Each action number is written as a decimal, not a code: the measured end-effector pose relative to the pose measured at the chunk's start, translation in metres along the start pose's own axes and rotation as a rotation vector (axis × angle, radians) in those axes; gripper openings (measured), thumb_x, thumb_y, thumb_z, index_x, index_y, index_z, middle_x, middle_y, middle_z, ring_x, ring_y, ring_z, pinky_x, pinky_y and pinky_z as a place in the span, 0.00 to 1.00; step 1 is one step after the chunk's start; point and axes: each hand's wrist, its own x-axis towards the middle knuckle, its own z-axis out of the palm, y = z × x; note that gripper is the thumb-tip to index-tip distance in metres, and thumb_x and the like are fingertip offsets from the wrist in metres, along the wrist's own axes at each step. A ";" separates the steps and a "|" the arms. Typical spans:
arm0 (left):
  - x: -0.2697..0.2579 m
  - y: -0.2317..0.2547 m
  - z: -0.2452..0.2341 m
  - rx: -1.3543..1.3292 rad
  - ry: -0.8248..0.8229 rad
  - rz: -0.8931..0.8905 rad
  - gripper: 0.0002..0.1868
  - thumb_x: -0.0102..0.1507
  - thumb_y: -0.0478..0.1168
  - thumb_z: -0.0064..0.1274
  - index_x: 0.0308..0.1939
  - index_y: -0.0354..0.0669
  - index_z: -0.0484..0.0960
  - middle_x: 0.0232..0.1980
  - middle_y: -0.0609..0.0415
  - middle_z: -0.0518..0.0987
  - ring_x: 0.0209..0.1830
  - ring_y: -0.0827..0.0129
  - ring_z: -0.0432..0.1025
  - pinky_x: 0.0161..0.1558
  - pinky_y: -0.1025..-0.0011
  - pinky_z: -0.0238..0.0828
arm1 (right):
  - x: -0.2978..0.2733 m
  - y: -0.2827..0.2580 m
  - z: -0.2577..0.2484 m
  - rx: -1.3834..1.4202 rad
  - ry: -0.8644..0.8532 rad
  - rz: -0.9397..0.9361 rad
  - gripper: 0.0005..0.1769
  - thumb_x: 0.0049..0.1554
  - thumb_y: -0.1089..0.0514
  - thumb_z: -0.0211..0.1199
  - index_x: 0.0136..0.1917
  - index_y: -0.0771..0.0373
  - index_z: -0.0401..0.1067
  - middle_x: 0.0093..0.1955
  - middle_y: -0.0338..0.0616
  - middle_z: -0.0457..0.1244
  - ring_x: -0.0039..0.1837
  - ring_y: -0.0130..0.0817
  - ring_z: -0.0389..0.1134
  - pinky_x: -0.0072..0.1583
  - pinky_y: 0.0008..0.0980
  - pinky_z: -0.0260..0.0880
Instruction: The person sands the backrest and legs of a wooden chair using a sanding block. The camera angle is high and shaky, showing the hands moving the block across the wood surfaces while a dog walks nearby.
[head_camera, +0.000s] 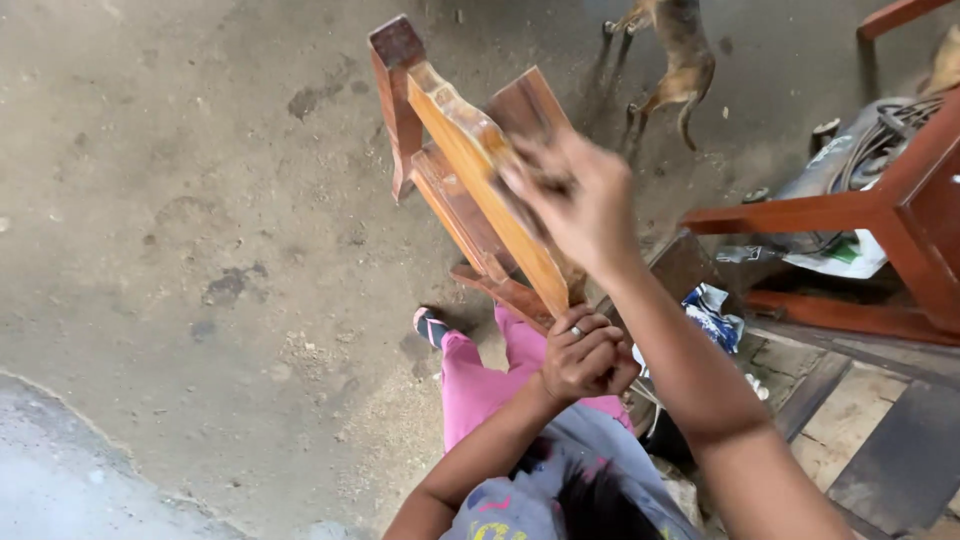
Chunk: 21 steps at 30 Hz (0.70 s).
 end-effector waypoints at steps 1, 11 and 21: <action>-0.003 0.000 -0.006 -0.043 -0.117 -0.006 0.12 0.61 0.32 0.48 0.22 0.41 0.70 0.29 0.50 0.78 0.27 0.58 0.74 0.48 0.58 0.73 | 0.020 0.006 0.012 0.081 -0.078 0.010 0.11 0.58 0.66 0.72 0.40 0.62 0.70 0.44 0.52 0.72 0.51 0.50 0.76 0.44 0.34 0.79; 0.020 -0.001 -0.002 -0.036 0.024 0.023 0.12 0.52 0.29 0.53 0.15 0.42 0.70 0.20 0.51 0.75 0.18 0.60 0.71 0.42 0.63 0.74 | -0.039 -0.023 -0.027 -0.069 -0.033 0.193 0.18 0.48 0.61 0.81 0.35 0.63 0.69 0.33 0.51 0.69 0.37 0.50 0.73 0.38 0.37 0.71; -0.004 -0.009 0.000 -0.045 -0.026 0.056 0.15 0.56 0.31 0.52 0.15 0.42 0.69 0.20 0.52 0.75 0.19 0.59 0.71 0.44 0.61 0.74 | -0.022 -0.026 -0.023 0.073 -0.005 0.253 0.18 0.50 0.61 0.79 0.32 0.63 0.68 0.28 0.51 0.64 0.29 0.40 0.67 0.34 0.33 0.61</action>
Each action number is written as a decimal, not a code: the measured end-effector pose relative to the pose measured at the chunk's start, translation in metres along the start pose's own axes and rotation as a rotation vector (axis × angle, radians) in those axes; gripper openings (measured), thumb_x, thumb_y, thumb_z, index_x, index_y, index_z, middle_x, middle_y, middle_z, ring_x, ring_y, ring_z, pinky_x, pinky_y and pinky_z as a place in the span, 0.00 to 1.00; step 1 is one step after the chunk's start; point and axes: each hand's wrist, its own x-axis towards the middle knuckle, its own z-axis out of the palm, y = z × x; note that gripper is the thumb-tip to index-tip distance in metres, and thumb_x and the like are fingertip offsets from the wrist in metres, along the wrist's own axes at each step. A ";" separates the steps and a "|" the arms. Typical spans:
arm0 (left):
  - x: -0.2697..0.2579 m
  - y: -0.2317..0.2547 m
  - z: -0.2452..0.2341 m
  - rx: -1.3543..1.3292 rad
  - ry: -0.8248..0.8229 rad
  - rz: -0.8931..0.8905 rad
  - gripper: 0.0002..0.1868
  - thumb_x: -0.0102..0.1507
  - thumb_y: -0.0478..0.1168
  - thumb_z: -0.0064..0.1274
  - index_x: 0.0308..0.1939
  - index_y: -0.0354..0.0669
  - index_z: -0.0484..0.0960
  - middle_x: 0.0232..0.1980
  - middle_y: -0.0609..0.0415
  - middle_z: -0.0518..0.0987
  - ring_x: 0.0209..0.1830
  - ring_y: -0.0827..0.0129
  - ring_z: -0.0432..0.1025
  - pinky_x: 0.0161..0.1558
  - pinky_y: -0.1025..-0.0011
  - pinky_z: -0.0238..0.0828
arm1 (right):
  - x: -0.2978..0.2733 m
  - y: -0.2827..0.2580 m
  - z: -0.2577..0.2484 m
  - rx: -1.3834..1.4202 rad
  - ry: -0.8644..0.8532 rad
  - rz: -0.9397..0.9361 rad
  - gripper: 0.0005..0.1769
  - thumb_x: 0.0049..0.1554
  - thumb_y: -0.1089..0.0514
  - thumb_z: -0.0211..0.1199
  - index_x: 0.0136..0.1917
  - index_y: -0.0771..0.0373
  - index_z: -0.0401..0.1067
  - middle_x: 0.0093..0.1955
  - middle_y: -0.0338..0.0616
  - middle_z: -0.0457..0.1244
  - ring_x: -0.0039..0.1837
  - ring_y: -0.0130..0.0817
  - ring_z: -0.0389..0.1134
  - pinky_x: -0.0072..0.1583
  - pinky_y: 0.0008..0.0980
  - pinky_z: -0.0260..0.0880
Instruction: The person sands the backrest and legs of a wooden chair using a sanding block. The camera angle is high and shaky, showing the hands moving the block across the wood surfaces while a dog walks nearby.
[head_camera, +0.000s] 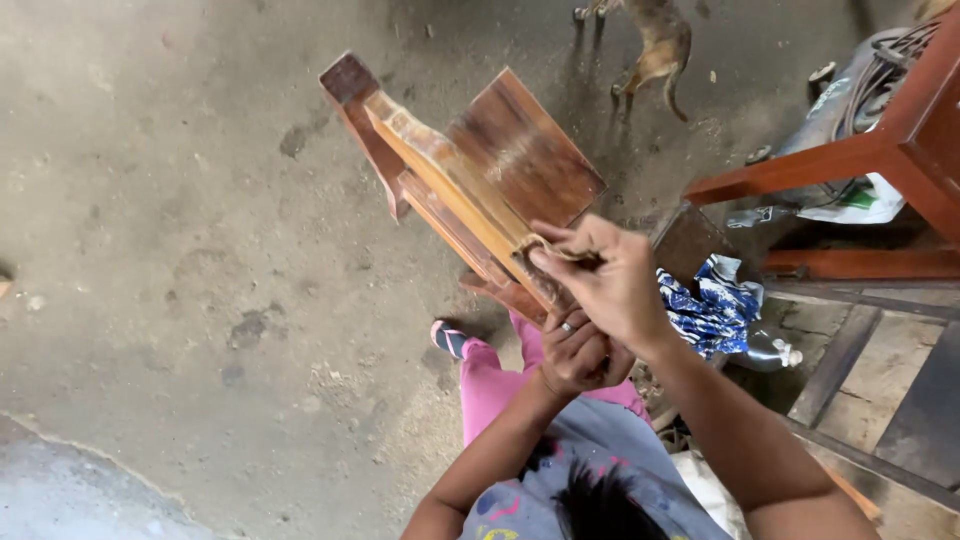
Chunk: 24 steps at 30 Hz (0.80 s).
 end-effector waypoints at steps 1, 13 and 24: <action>-0.001 0.001 -0.001 -0.005 0.006 -0.001 0.15 0.55 0.31 0.53 0.15 0.43 0.67 0.20 0.52 0.74 0.19 0.59 0.70 0.42 0.62 0.74 | 0.010 0.012 0.007 -0.005 0.004 -0.021 0.18 0.50 0.60 0.79 0.32 0.62 0.68 0.28 0.50 0.65 0.30 0.40 0.68 0.34 0.33 0.61; 0.014 -0.001 -0.007 0.000 -0.015 0.016 0.13 0.54 0.32 0.53 0.16 0.43 0.69 0.24 0.52 0.78 0.21 0.60 0.73 0.45 0.62 0.73 | -0.008 0.016 0.000 0.152 -0.024 0.071 0.17 0.50 0.61 0.79 0.32 0.64 0.69 0.36 0.50 0.70 0.49 0.39 0.75 0.47 0.32 0.72; 0.012 -0.002 -0.007 0.046 -0.020 0.030 0.12 0.54 0.31 0.49 0.16 0.47 0.68 0.23 0.56 0.78 0.22 0.62 0.74 0.43 0.63 0.73 | 0.017 0.027 0.013 0.119 -0.029 -0.104 0.17 0.49 0.60 0.82 0.33 0.61 0.71 0.32 0.50 0.69 0.41 0.43 0.75 0.42 0.33 0.70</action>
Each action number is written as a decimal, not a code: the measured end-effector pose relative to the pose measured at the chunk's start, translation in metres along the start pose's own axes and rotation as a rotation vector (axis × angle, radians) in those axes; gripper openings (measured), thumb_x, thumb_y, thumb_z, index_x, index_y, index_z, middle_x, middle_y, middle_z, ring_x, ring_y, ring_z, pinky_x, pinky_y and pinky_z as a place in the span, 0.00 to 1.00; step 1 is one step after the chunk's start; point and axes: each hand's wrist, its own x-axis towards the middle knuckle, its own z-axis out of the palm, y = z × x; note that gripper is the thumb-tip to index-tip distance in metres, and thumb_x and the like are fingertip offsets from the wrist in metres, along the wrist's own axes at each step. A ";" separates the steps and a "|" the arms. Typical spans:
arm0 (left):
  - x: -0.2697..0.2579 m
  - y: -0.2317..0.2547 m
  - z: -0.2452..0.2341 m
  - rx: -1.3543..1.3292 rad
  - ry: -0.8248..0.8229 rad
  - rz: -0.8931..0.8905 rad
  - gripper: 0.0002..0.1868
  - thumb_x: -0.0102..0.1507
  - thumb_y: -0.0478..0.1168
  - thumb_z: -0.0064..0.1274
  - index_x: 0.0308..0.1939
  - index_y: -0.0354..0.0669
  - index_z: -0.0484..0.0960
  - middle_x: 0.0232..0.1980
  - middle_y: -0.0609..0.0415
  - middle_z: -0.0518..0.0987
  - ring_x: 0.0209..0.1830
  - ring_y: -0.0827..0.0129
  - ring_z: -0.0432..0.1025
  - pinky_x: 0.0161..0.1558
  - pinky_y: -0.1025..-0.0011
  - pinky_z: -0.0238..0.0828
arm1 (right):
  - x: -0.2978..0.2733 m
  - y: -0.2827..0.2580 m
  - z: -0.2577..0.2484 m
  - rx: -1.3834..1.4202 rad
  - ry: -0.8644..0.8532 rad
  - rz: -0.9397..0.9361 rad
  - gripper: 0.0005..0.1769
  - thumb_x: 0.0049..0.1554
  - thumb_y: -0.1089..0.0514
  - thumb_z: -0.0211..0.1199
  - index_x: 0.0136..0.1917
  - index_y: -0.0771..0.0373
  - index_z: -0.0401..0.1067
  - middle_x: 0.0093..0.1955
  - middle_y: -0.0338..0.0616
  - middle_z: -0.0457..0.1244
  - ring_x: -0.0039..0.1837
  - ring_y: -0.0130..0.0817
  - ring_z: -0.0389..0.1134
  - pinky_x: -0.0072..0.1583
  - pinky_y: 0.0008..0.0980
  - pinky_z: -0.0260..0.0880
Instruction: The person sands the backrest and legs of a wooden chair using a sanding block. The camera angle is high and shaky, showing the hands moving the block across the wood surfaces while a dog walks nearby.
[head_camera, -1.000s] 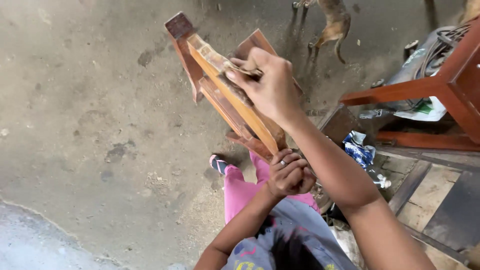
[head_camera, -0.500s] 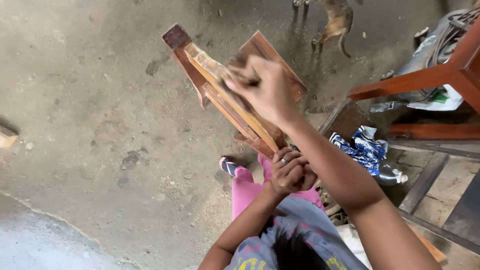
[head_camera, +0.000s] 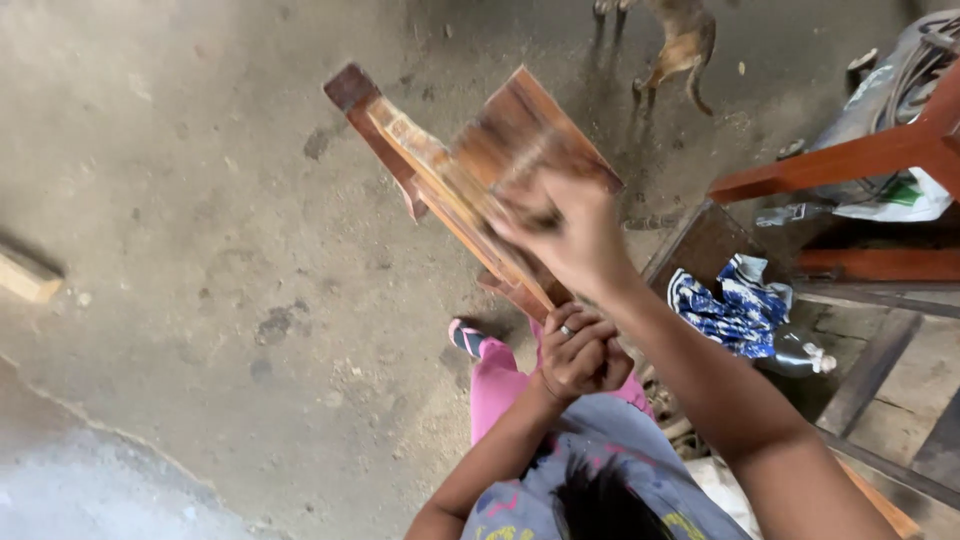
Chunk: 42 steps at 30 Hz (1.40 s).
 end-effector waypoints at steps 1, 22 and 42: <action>0.003 0.002 -0.001 -0.029 -0.004 -0.010 0.13 0.54 0.30 0.50 0.16 0.46 0.68 0.23 0.54 0.78 0.21 0.60 0.73 0.41 0.63 0.72 | -0.020 -0.013 -0.013 0.074 0.005 0.160 0.17 0.49 0.61 0.81 0.32 0.64 0.71 0.35 0.47 0.71 0.45 0.34 0.74 0.45 0.30 0.70; 0.014 0.005 0.006 0.019 0.002 0.029 0.14 0.56 0.31 0.50 0.15 0.44 0.70 0.22 0.55 0.79 0.19 0.62 0.72 0.38 0.62 0.74 | 0.000 0.004 -0.016 0.316 -0.089 0.249 0.22 0.44 0.61 0.83 0.27 0.63 0.67 0.23 0.43 0.61 0.32 0.24 0.62 0.34 0.26 0.54; 0.032 0.015 0.000 0.092 -0.084 0.018 0.14 0.57 0.32 0.52 0.17 0.46 0.71 0.23 0.53 0.80 0.18 0.60 0.74 0.35 0.61 0.72 | -0.006 -0.002 -0.016 0.372 -0.113 0.198 0.14 0.52 0.58 0.76 0.32 0.63 0.72 0.37 0.46 0.73 0.37 0.26 0.73 0.37 0.24 0.67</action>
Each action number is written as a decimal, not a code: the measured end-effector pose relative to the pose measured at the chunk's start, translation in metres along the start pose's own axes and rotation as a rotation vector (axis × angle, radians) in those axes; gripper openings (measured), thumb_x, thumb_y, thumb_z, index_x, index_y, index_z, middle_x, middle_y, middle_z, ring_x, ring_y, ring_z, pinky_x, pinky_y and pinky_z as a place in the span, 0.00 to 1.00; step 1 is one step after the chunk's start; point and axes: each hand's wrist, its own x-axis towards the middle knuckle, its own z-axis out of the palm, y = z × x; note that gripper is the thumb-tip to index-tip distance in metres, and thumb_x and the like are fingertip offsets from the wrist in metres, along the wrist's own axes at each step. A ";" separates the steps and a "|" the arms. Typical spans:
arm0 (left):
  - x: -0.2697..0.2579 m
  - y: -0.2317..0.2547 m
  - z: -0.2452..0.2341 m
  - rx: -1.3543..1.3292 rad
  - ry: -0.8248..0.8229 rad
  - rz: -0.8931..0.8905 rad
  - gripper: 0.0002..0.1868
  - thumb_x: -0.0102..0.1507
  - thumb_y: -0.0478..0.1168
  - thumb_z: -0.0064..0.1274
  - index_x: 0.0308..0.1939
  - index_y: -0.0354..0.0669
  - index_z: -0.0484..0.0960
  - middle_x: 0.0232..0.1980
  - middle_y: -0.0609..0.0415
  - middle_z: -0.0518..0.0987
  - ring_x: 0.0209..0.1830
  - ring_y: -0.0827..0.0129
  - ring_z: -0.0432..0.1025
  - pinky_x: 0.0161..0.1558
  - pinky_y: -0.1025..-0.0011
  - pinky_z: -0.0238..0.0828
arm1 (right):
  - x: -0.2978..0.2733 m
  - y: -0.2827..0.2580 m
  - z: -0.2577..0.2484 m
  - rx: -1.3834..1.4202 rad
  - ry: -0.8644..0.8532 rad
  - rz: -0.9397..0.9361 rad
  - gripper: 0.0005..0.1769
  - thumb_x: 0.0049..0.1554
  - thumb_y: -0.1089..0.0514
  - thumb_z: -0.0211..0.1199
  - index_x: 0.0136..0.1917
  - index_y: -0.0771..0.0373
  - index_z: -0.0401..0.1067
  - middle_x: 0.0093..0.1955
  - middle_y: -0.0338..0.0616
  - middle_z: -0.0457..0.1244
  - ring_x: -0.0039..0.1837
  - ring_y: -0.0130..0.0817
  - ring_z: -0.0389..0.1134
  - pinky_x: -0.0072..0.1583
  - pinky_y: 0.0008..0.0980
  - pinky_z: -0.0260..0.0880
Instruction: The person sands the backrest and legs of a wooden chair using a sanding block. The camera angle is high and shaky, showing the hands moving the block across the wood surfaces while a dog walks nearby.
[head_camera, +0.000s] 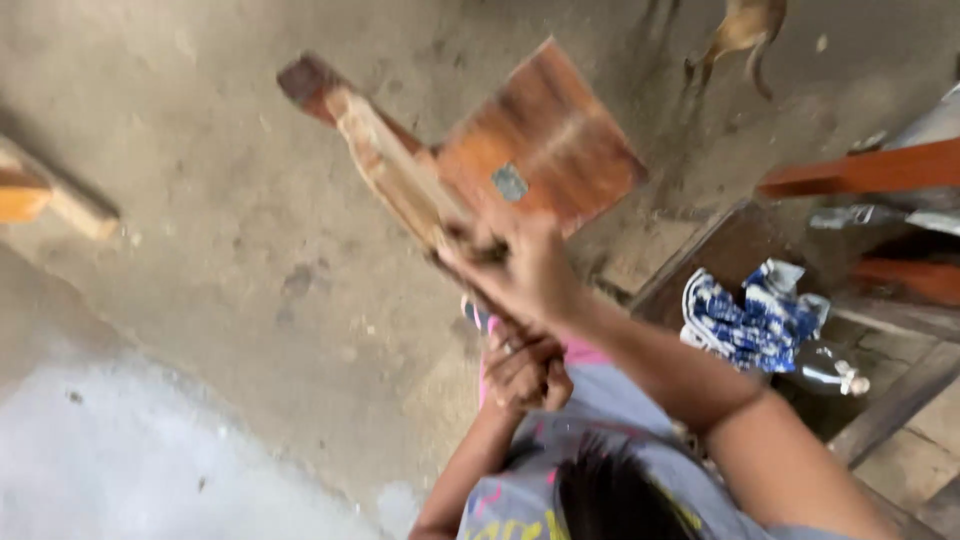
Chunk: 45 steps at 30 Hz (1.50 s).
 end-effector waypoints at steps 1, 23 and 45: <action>-0.005 -0.001 0.003 0.012 0.013 -0.006 0.14 0.58 0.33 0.52 0.17 0.46 0.71 0.24 0.54 0.81 0.20 0.61 0.75 0.38 0.61 0.74 | 0.017 0.012 0.004 -0.017 0.004 -0.117 0.17 0.53 0.59 0.76 0.32 0.63 0.69 0.31 0.46 0.67 0.33 0.29 0.68 0.35 0.27 0.63; -0.020 0.001 0.006 0.048 0.038 -0.031 0.18 0.61 0.35 0.52 0.15 0.48 0.70 0.21 0.55 0.80 0.16 0.62 0.73 0.39 0.62 0.75 | -0.028 0.002 -0.019 0.148 -0.015 0.045 0.15 0.50 0.64 0.77 0.31 0.69 0.71 0.40 0.53 0.74 0.50 0.41 0.76 0.41 0.28 0.73; -0.025 0.005 0.006 0.043 -0.005 -0.141 0.19 0.63 0.36 0.53 0.17 0.46 0.68 0.25 0.54 0.82 0.21 0.60 0.77 0.50 0.64 0.71 | 0.050 0.047 0.025 0.519 -0.157 -0.168 0.09 0.57 0.67 0.70 0.38 0.69 0.71 0.50 0.61 0.71 0.45 0.46 0.78 0.40 0.31 0.79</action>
